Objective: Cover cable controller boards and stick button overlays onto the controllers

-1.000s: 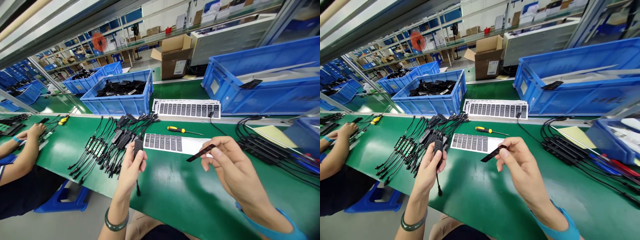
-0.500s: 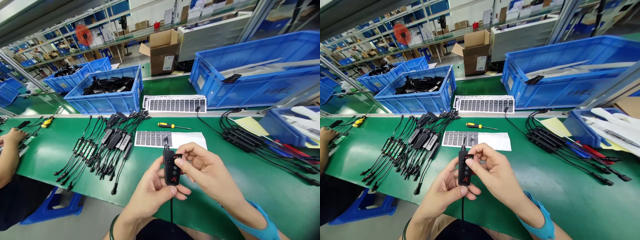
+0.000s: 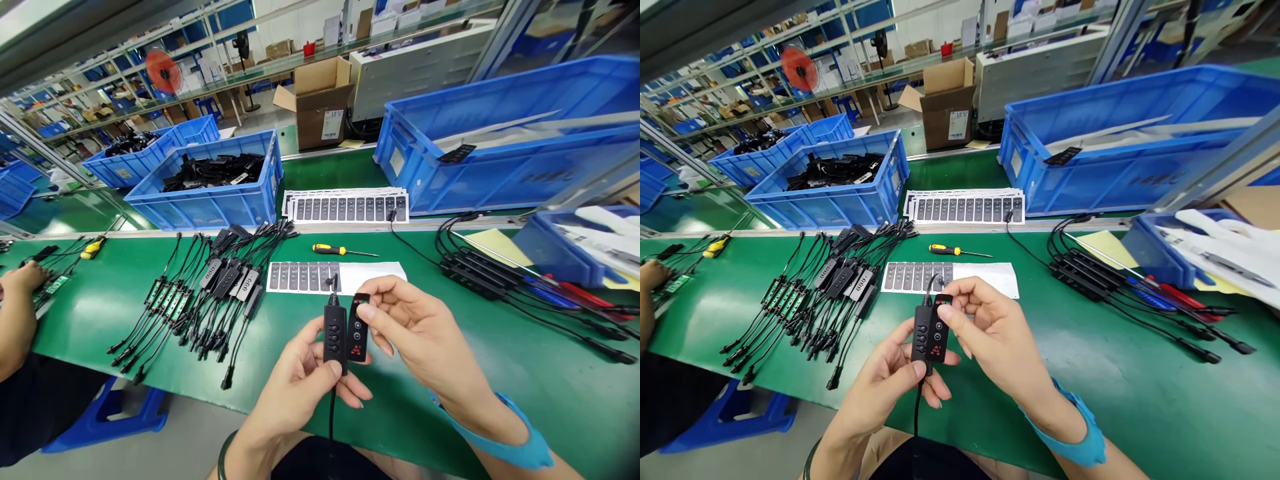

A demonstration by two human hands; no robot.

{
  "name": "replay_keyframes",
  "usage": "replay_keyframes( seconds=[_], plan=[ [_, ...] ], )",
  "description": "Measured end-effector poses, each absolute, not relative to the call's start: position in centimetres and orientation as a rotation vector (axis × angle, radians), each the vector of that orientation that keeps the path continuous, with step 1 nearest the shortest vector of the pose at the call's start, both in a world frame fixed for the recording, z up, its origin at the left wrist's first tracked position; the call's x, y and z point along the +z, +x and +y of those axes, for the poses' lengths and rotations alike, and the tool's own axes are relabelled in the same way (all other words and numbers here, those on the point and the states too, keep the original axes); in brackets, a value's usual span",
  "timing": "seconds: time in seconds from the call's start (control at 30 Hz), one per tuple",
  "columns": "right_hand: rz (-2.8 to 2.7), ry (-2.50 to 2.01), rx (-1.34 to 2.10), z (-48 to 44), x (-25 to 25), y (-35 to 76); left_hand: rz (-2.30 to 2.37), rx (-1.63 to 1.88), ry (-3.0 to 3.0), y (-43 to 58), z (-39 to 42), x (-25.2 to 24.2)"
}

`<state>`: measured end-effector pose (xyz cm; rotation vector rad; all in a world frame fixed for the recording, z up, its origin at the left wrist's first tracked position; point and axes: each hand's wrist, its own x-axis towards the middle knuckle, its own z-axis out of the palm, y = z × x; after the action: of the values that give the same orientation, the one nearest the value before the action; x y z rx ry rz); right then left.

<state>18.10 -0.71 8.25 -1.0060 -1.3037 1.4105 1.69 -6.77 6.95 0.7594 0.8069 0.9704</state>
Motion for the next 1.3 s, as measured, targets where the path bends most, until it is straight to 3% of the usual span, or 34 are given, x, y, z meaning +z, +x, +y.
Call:
replay_keyframes(
  seconds=[0.3, 1.3],
  plan=[
    [-1.322, -1.031, 1.563, -1.7, 7.9, 17.3, 0.816, 0.972, 0.746, 2.0, -7.4, 7.3],
    [-1.425, -1.082, 1.459, -2.0, 7.7, 17.3, 0.782, 0.972, 0.743, 2.0, -7.3, 7.3]
  ],
)
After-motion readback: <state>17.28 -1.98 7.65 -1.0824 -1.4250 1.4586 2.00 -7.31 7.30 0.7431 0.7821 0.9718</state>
